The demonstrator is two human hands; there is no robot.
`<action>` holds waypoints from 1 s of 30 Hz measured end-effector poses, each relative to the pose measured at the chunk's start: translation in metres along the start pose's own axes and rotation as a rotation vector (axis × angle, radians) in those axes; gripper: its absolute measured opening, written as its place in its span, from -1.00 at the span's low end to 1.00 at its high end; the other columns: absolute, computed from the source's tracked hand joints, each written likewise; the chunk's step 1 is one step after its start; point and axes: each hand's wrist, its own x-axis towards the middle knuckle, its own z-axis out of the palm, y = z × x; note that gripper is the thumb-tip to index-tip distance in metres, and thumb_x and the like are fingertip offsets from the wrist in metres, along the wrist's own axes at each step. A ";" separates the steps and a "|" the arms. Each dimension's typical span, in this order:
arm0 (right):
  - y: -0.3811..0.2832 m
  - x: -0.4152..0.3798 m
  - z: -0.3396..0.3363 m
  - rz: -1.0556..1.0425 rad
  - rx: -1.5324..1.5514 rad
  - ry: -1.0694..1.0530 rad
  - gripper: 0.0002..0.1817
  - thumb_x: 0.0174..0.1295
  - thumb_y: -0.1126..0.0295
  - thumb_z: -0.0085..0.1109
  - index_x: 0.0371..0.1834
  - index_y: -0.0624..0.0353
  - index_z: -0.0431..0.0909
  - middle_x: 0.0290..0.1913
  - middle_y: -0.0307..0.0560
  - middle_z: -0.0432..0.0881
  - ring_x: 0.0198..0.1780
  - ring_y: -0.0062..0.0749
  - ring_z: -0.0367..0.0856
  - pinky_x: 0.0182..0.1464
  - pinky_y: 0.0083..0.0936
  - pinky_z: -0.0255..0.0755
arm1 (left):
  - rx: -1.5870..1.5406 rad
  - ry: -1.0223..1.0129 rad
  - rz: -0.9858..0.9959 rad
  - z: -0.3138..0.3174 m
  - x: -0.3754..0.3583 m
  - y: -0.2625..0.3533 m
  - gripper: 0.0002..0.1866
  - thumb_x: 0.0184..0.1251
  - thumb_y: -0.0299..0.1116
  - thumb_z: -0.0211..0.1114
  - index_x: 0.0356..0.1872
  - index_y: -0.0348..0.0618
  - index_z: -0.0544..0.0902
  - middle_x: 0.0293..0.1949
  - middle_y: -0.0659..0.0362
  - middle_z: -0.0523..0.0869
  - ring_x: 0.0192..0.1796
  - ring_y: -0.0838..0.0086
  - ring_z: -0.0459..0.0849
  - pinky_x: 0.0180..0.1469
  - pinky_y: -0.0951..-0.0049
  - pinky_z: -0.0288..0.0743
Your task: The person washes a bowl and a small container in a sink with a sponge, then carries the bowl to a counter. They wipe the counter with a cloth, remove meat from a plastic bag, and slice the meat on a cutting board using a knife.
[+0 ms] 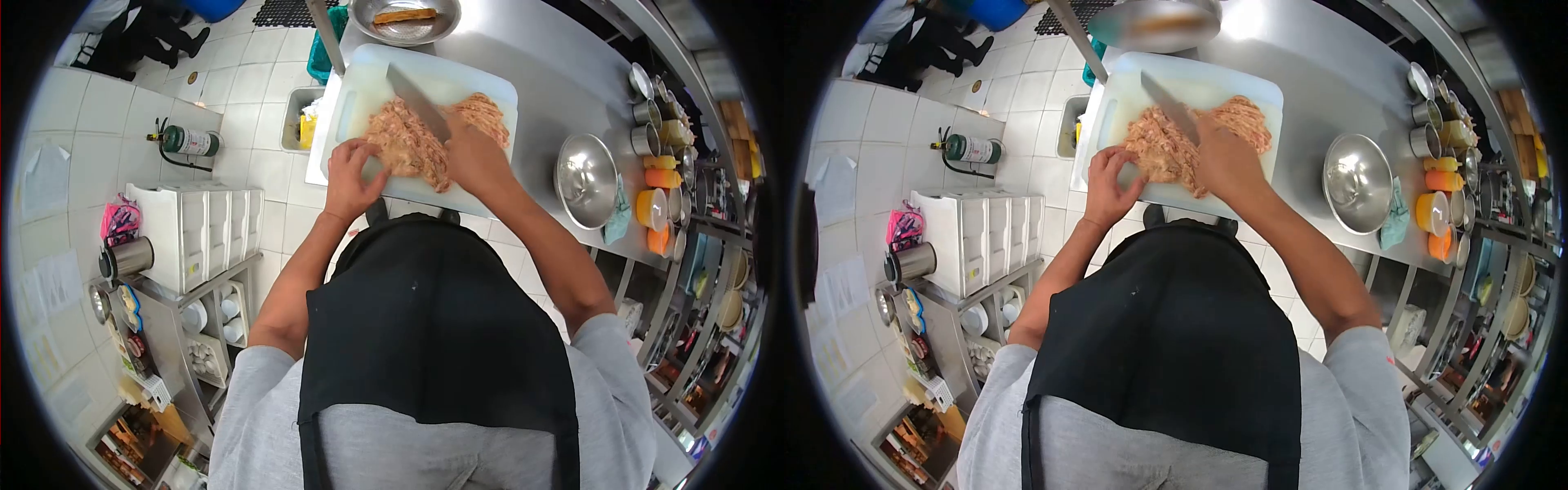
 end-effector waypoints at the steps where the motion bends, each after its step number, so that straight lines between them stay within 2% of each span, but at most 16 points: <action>1: -0.009 -0.002 -0.017 0.024 0.019 0.065 -0.67 0.44 0.36 0.22 0.11 0.31 0.40 -0.01 0.44 0.71 0.02 0.36 0.73 0.05 0.15 0.58 | -0.018 0.015 0.009 0.000 -0.001 -0.002 -0.54 0.16 -0.25 0.56 0.10 -0.06 0.69 0.22 -0.03 0.62 0.35 0.01 0.53 0.42 0.04 0.37; 5: -0.027 -0.025 -0.022 0.013 0.093 0.217 -0.71 0.33 0.51 0.21 0.06 0.32 0.41 -0.04 0.42 0.72 -0.05 0.33 0.77 0.01 0.15 0.62 | 0.005 0.017 0.016 0.001 -0.004 -0.003 -0.50 0.15 -0.23 0.56 0.15 -0.01 0.68 0.26 -0.03 0.61 0.36 0.01 0.52 0.35 0.03 0.38; 8: 0.012 -0.026 0.034 0.016 -0.065 -0.165 -0.72 0.34 0.52 0.17 0.05 0.33 0.41 -0.06 0.41 0.72 -0.06 0.33 0.76 0.00 0.14 0.62 | 0.016 0.018 0.016 0.000 -0.003 -0.001 -0.49 0.15 -0.23 0.56 0.15 -0.01 0.68 0.26 -0.03 0.60 0.37 0.01 0.52 0.35 0.03 0.38; 9: 0.020 -0.024 0.032 -0.037 -0.030 -0.109 -0.73 0.34 0.54 0.15 0.06 0.34 0.41 -0.07 0.41 0.72 -0.09 0.34 0.77 -0.02 0.13 0.63 | 0.010 0.003 0.023 0.000 -0.003 -0.001 -0.49 0.15 -0.23 0.56 0.15 -0.01 0.68 0.27 -0.03 0.60 0.37 0.01 0.52 0.35 0.03 0.37; 12: 0.014 -0.015 0.008 0.025 -0.053 -0.133 -0.68 0.44 0.42 0.18 0.15 0.28 0.37 -0.08 0.43 0.73 -0.02 0.37 0.75 -0.01 0.19 0.58 | -0.005 -0.007 0.016 0.000 -0.005 -0.002 -0.49 0.15 -0.23 0.56 0.16 0.00 0.68 0.28 -0.03 0.60 0.38 0.01 0.51 0.36 0.03 0.37; 15: -0.004 -0.020 -0.012 0.023 0.042 0.111 -0.67 0.43 0.42 0.19 0.15 0.29 0.38 -0.12 0.43 0.73 -0.03 0.37 0.74 -0.01 0.21 0.57 | -0.006 0.000 0.001 0.000 -0.005 -0.002 -0.49 0.15 -0.23 0.56 0.16 0.00 0.68 0.28 -0.03 0.59 0.39 0.01 0.51 0.37 0.03 0.36; 18: -0.009 -0.020 0.005 -0.050 0.108 0.150 -0.65 0.44 0.41 0.20 0.19 0.30 0.38 -0.09 0.45 0.73 -0.02 0.38 0.74 0.02 0.20 0.56 | 0.010 -0.002 -0.005 0.002 -0.005 0.000 -0.49 0.14 -0.23 0.56 0.16 0.01 0.68 0.28 -0.03 0.59 0.39 0.01 0.50 0.38 0.03 0.35; 21: 0.009 0.000 0.035 0.035 0.011 -0.159 -0.63 0.46 0.37 0.20 0.20 0.30 0.37 -0.07 0.45 0.72 -0.01 0.38 0.73 0.04 0.18 0.56 | 0.006 -0.004 0.000 0.005 -0.008 -0.002 -0.48 0.15 -0.23 0.56 0.16 0.00 0.68 0.29 -0.03 0.59 0.40 0.01 0.50 0.39 0.03 0.35; 27: -0.010 -0.010 0.001 0.021 0.039 0.002 -0.65 0.39 0.49 0.15 0.20 0.30 0.40 -0.03 0.45 0.72 0.03 0.34 0.74 0.06 0.16 0.57 | 0.013 0.008 -0.004 0.001 -0.004 0.003 -0.52 0.15 -0.25 0.57 0.11 -0.05 0.68 0.25 -0.04 0.62 0.38 -0.01 0.53 0.42 0.02 0.38; 30: -0.017 -0.012 0.022 -0.007 0.101 0.159 -0.62 0.40 0.49 0.15 0.25 0.30 0.40 -0.02 0.44 0.73 0.04 0.32 0.74 0.06 0.15 0.58 | 0.018 0.007 -0.013 0.000 -0.007 0.002 -0.53 0.15 -0.25 0.57 0.11 -0.05 0.68 0.25 -0.04 0.62 0.39 0.00 0.53 0.42 0.02 0.38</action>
